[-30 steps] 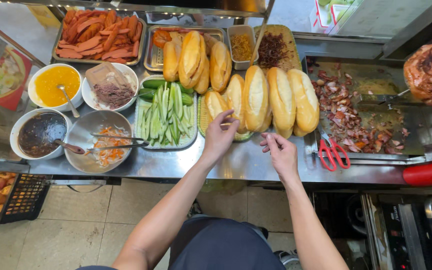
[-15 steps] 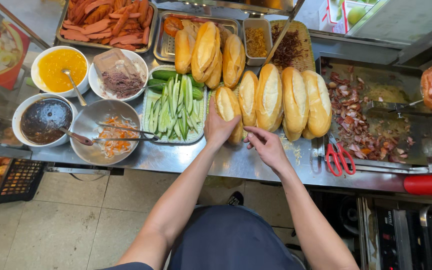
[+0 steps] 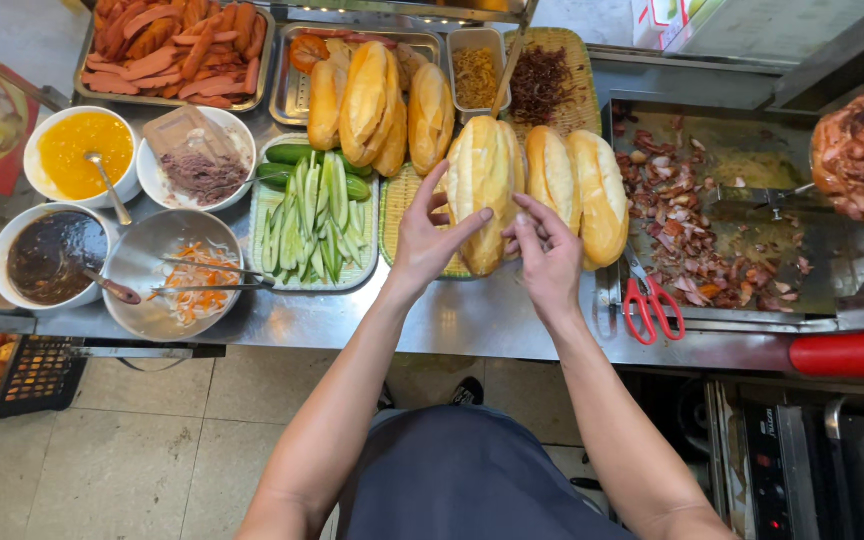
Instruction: The person assembles multiple baguette sandwiches at a food stall. They slice the bread, add fillings including sliced meats, pickled vegetables, and sauces, then wrap each sandwich in paper and place it into a plastic bag for delivery.
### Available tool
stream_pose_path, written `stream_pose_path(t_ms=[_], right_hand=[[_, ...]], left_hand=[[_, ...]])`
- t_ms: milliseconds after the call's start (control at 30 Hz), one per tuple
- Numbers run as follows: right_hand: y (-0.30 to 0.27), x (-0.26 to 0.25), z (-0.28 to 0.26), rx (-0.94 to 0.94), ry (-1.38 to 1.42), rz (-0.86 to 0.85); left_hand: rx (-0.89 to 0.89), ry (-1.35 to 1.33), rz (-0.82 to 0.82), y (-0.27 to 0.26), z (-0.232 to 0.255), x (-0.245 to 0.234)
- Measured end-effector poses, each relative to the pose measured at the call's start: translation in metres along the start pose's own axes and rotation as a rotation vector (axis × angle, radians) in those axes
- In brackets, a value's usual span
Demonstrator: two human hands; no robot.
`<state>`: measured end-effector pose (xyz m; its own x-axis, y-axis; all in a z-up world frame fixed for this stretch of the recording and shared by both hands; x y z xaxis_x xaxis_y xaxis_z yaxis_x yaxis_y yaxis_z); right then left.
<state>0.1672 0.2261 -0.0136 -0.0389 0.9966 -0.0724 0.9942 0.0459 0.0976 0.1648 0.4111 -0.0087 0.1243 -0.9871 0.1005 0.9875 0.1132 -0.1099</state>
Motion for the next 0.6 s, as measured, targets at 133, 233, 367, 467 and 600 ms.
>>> stream_pose_path(t_ms=[133, 233, 367, 467, 600], right_hand=[[0.007, -0.034, -0.006, 0.005, 0.066, 0.081], [0.006, -0.049, -0.016, 0.022, 0.201, -0.041], [0.007, -0.052, -0.035, 0.018, 0.195, -0.204], [0.009, -0.046, -0.046, -0.004, 0.156, -0.263], [0.011, -0.038, -0.046, -0.014, 0.148, -0.289]], left_hand=[[-0.012, -0.041, -0.129, 0.006, 0.009, 0.033], [0.042, -0.111, -0.298, 0.0, 0.011, 0.049], [0.083, 0.083, -0.385, -0.008, 0.013, 0.055], [0.074, 0.128, -0.4, -0.011, 0.016, 0.05], [0.035, 0.105, -0.396, -0.015, 0.016, 0.037]])
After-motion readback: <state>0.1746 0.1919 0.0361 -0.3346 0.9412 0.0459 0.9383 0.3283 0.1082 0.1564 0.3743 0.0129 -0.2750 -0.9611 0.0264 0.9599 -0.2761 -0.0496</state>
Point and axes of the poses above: each hand's wrist, its own y-axis towards the middle knuckle, its own x-axis out of the palm, z = x × y, the point moved 5 cm from there along y, towards the middle knuckle, and after that the axes turned 4 degrees about -x, right-handed, at the moved point
